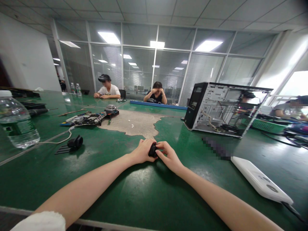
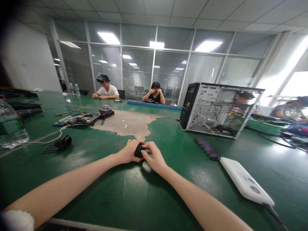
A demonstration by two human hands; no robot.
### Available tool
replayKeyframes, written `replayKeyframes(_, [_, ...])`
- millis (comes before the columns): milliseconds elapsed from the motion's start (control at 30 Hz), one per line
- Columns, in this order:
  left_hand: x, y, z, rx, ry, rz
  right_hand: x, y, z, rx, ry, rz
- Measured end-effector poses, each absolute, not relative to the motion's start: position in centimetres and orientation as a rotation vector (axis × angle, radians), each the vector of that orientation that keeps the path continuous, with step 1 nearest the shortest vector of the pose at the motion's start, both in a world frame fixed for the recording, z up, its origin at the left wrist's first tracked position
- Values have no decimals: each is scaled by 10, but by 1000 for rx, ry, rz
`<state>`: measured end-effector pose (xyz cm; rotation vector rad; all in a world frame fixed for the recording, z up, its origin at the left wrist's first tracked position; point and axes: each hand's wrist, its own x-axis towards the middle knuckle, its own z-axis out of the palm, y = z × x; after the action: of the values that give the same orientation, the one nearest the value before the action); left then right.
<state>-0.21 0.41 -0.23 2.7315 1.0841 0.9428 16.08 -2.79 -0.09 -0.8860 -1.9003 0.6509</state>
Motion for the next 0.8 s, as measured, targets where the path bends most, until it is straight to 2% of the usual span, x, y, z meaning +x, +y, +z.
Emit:
replayKeyframes(433, [-2, 6, -4, 2747, 1088, 954, 161, -23, -8, -934, -1873, 848])
replayKeyframes(700, [-1, 6, -5, 2735, 1091, 966, 161, -27, -2, -871, -1895, 644])
replayKeyframes(800, [-1, 5, -4, 2731, 1097, 960, 161, -27, -2, -877, -1884, 678])
